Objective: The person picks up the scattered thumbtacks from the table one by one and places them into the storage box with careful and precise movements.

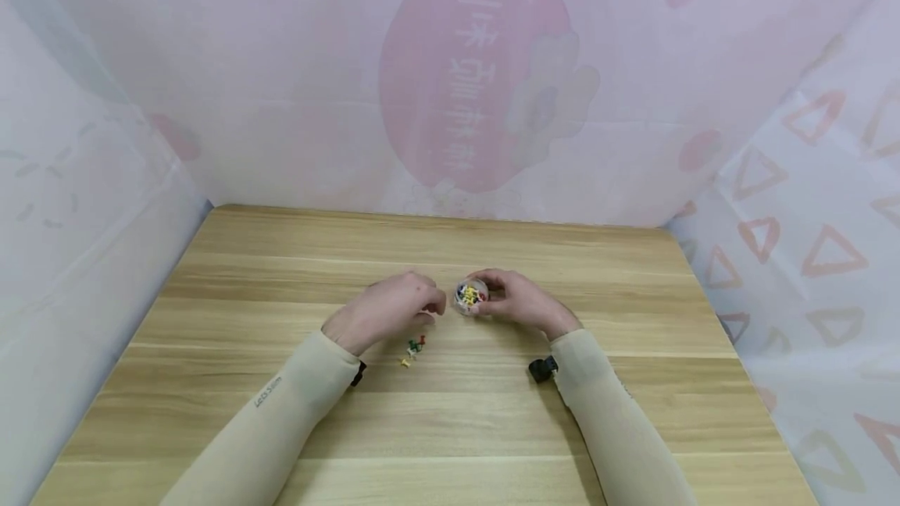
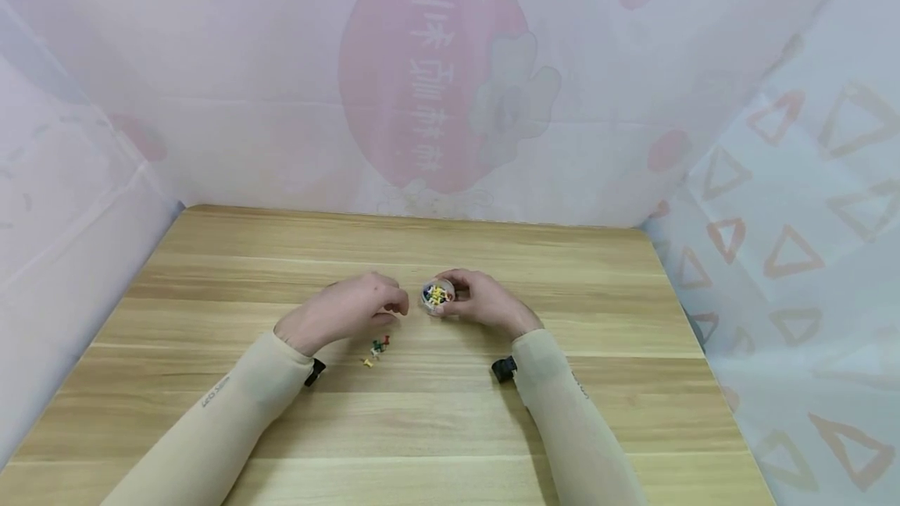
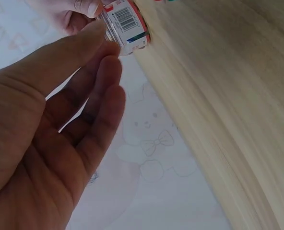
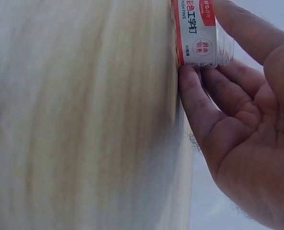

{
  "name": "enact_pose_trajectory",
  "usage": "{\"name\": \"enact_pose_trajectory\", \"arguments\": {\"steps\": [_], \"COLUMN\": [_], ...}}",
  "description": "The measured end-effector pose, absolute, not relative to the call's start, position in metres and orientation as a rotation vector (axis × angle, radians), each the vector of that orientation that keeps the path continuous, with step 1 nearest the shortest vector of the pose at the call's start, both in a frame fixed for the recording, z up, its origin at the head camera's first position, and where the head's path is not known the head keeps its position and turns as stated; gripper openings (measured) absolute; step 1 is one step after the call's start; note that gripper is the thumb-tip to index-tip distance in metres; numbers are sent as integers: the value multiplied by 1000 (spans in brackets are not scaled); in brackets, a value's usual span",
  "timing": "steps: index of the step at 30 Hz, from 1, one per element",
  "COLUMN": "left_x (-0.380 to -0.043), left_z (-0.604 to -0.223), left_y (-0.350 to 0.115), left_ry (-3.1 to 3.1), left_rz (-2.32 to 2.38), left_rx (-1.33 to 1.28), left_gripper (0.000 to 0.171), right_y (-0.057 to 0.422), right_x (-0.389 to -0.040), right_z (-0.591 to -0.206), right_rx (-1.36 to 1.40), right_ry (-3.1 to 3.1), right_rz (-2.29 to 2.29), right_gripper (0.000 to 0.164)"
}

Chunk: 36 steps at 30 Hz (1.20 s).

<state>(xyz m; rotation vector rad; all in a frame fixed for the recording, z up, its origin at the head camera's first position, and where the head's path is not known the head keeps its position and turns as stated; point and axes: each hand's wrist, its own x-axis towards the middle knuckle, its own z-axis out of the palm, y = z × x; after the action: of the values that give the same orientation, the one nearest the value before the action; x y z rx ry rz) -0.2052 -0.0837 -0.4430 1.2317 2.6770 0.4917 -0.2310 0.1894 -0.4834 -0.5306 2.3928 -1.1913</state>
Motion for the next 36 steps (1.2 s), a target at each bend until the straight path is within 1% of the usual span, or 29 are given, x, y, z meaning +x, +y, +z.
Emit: {"name": "enact_pose_trajectory", "arguments": {"steps": [3, 10, 18, 32, 36], "left_x": [-203, -199, -194, -197, -199], "left_z": [-444, -445, -446, -453, -451], "left_y": [-85, -88, -86, -83, -85], "left_ry": [2635, 2568, 2581, 2606, 2611], "left_rz": [461, 447, 398, 391, 444], "left_rx": [1238, 1213, 1199, 1220, 1216], "left_gripper": [8, 14, 14, 20, 16], "right_y": [189, 185, 180, 172, 170], "right_x": [-230, -230, -228, -226, -225], "right_z": [-484, -487, -486, -486, -486], "right_rx": [-520, -560, -574, -622, -625], "right_ry": [2404, 2405, 2414, 2403, 2418], "right_rz": [-1183, -1178, -1150, -1120, -1086], "right_gripper": [62, 60, 60, 61, 61]}}
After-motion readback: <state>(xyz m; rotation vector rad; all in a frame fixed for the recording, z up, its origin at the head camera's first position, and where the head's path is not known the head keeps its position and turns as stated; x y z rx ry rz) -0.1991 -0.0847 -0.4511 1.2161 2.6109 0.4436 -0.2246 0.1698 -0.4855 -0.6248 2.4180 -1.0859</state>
